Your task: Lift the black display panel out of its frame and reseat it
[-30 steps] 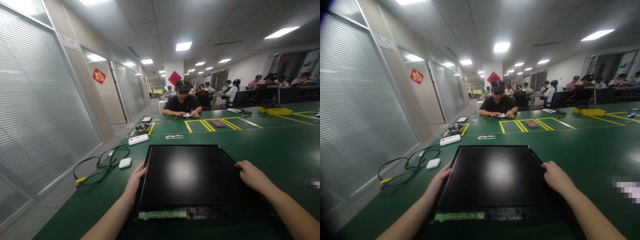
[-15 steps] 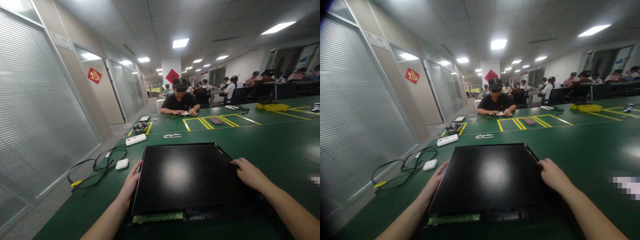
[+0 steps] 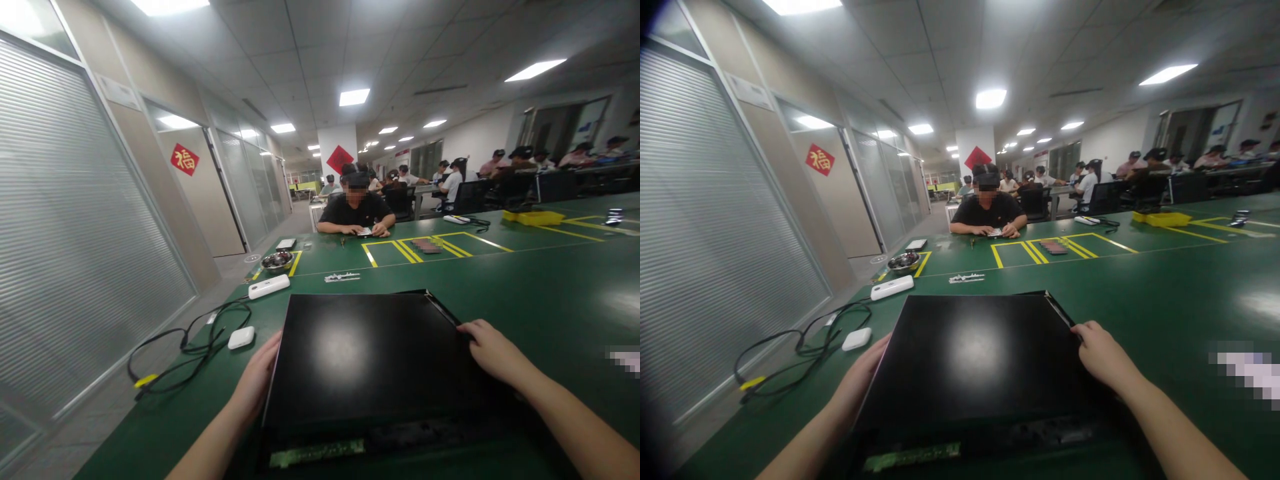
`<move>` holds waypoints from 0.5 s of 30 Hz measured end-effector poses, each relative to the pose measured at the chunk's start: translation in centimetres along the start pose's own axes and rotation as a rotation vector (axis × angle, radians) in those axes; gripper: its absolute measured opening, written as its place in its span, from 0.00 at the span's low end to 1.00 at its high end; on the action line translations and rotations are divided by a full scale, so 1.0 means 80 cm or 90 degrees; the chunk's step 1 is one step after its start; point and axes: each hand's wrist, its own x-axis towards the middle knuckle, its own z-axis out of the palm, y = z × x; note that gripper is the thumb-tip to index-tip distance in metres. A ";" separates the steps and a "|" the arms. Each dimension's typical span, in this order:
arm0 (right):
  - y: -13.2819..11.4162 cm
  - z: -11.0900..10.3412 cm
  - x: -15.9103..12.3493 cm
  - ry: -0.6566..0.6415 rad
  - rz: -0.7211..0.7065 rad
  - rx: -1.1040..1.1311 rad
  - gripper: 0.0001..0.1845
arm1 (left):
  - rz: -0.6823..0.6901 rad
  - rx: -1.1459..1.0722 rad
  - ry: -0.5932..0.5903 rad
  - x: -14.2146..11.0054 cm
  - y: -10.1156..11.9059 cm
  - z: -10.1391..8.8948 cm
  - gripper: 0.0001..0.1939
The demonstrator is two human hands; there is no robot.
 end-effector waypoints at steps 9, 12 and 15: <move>0.007 0.004 0.005 0.040 -0.005 0.052 0.23 | 0.027 -0.104 -0.090 -0.004 -0.018 -0.011 0.42; 0.008 0.000 0.009 0.047 0.031 0.134 0.25 | 0.027 -0.152 -0.103 -0.005 -0.023 -0.014 0.45; 0.006 -0.010 0.009 0.046 0.082 0.281 0.23 | 0.028 -0.213 -0.090 0.002 -0.026 -0.017 0.48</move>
